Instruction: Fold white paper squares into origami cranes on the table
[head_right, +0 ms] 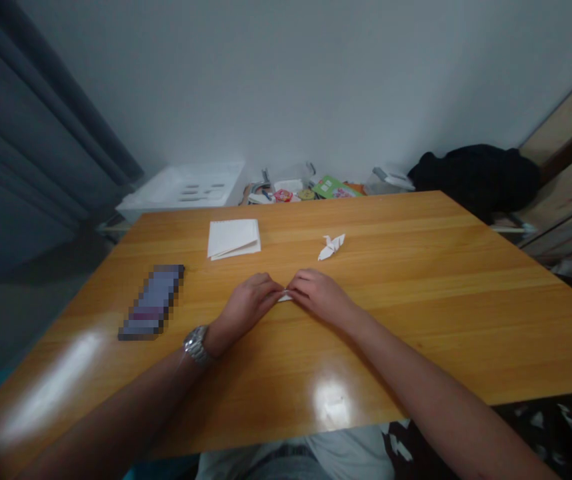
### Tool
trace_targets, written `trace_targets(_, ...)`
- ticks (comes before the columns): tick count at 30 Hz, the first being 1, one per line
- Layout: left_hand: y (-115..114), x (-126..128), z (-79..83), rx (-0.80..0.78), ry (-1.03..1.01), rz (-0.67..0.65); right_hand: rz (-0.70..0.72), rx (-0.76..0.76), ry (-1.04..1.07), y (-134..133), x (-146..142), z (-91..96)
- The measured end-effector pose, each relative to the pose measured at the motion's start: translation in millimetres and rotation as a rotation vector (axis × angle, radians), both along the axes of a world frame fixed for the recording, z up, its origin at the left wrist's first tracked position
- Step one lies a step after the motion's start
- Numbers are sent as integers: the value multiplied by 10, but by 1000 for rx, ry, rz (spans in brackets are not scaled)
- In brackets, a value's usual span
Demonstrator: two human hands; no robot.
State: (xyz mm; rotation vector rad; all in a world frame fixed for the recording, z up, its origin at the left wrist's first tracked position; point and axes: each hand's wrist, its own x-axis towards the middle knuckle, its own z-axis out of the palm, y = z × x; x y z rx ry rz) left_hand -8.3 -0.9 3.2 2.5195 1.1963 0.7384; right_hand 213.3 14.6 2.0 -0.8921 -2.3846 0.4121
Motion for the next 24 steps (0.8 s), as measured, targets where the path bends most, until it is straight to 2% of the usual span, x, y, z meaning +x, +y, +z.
trace_targets(9, 18, -98, 44, -28, -116, 54, -53, -40, 73, 56, 127, 9)
trace_targets(24, 23, -57, -10, 14, -9, 14, -65, -27, 86, -10, -12, -6)
